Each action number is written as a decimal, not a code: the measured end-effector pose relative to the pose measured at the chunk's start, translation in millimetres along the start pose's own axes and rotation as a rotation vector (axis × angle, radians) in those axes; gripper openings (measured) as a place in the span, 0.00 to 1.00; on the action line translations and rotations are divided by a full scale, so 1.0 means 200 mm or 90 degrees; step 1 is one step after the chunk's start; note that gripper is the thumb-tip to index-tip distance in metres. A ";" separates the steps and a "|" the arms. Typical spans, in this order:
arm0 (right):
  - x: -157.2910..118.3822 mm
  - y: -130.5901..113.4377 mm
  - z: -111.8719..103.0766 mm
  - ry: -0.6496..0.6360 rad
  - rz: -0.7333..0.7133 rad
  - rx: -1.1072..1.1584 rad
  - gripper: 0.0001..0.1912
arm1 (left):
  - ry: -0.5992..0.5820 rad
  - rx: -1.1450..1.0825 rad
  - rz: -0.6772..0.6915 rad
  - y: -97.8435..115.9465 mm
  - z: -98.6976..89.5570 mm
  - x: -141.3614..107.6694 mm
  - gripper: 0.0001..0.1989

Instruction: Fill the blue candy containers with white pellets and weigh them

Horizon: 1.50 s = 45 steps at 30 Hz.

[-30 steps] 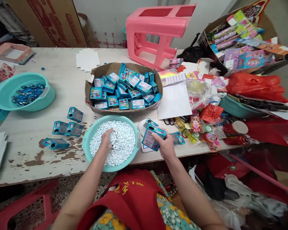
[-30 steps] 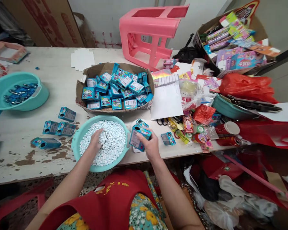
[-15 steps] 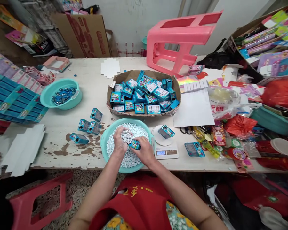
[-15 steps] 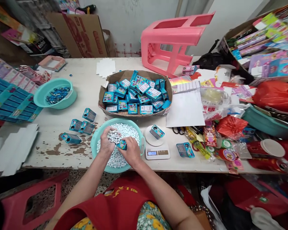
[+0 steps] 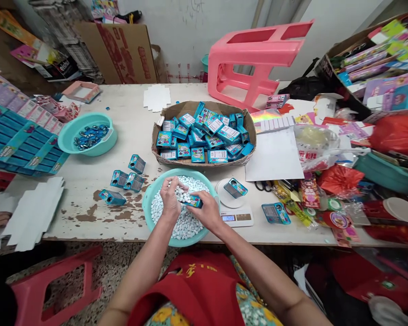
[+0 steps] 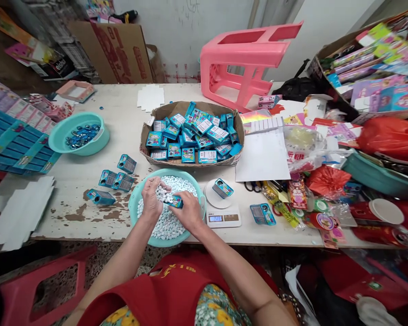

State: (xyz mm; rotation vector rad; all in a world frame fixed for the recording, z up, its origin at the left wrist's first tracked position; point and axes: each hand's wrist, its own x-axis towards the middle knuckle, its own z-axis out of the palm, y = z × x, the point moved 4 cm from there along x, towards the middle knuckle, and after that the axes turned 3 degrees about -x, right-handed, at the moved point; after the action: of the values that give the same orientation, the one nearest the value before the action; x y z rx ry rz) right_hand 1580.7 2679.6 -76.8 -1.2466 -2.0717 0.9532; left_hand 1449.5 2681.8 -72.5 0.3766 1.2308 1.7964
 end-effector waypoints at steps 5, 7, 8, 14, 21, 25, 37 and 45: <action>0.01 0.02 -0.01 0.009 0.012 0.017 0.18 | -0.013 0.009 -0.007 0.00 0.02 0.00 0.13; 0.02 0.02 -0.02 0.016 0.012 0.021 0.18 | -0.010 0.013 -0.009 -0.01 0.03 0.00 0.13; 0.02 0.02 -0.02 0.017 0.011 0.020 0.18 | -0.011 0.016 -0.007 -0.01 0.03 0.00 0.12; 0.02 0.03 -0.03 0.012 0.021 0.012 0.18 | -0.021 0.048 0.023 -0.01 0.05 0.00 0.12; 0.04 0.04 -0.03 0.013 0.018 0.017 0.18 | -0.024 0.013 0.007 -0.01 0.05 0.01 0.11; 0.04 0.04 -0.03 0.021 0.026 0.027 0.19 | -0.020 0.017 0.015 0.00 0.05 0.01 0.11; 0.05 0.05 -0.04 0.037 0.036 0.088 0.20 | -0.087 0.013 -0.023 0.01 0.10 -0.02 0.12; 0.00 0.03 -0.14 0.055 0.043 0.219 0.19 | -0.086 0.098 0.024 0.10 -0.03 0.04 0.12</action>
State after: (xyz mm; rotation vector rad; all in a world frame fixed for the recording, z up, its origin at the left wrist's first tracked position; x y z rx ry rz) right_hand 1605.3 2690.0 -65.1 -1.1567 -1.7193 1.2037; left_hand 1431.0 2683.7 -60.7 0.6035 1.2772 1.6829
